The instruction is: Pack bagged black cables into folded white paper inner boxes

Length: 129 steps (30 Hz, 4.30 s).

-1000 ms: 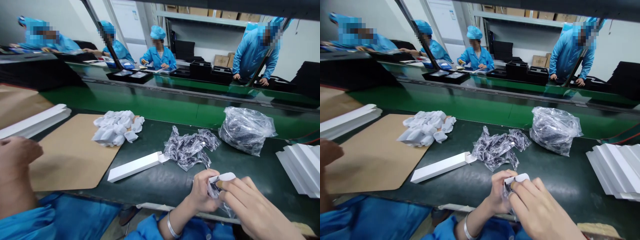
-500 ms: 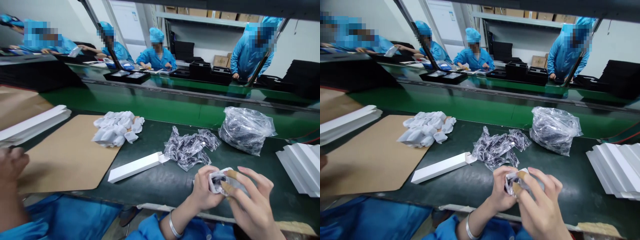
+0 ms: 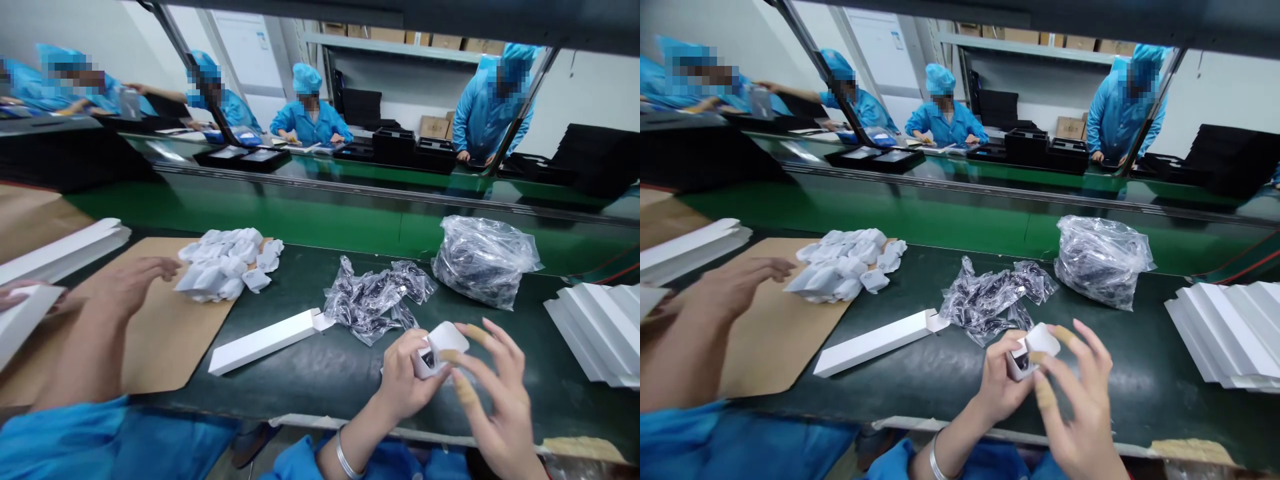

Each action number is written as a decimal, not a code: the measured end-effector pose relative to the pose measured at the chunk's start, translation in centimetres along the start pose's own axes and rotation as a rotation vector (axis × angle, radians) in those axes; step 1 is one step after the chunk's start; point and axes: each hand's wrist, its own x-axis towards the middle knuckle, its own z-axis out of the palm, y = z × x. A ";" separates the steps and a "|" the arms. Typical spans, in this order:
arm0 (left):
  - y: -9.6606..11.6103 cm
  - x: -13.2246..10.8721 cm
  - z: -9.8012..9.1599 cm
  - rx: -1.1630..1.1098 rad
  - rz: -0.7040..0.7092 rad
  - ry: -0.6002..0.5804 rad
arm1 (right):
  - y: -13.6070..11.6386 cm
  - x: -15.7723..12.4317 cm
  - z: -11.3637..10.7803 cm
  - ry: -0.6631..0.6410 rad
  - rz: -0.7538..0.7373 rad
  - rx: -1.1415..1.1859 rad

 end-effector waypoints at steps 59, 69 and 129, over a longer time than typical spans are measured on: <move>-0.1 -1.3 3.3 0.106 0.063 0.043 | -1.3 -0.5 3.0 0.235 0.048 -0.305; 0.0 -1.1 2.7 0.083 0.026 0.062 | -0.9 -1.5 1.6 0.126 0.072 -0.008; 1.6 -1.4 1.8 0.225 -0.002 -0.346 | -1.0 -4.7 1.6 0.138 0.077 -0.120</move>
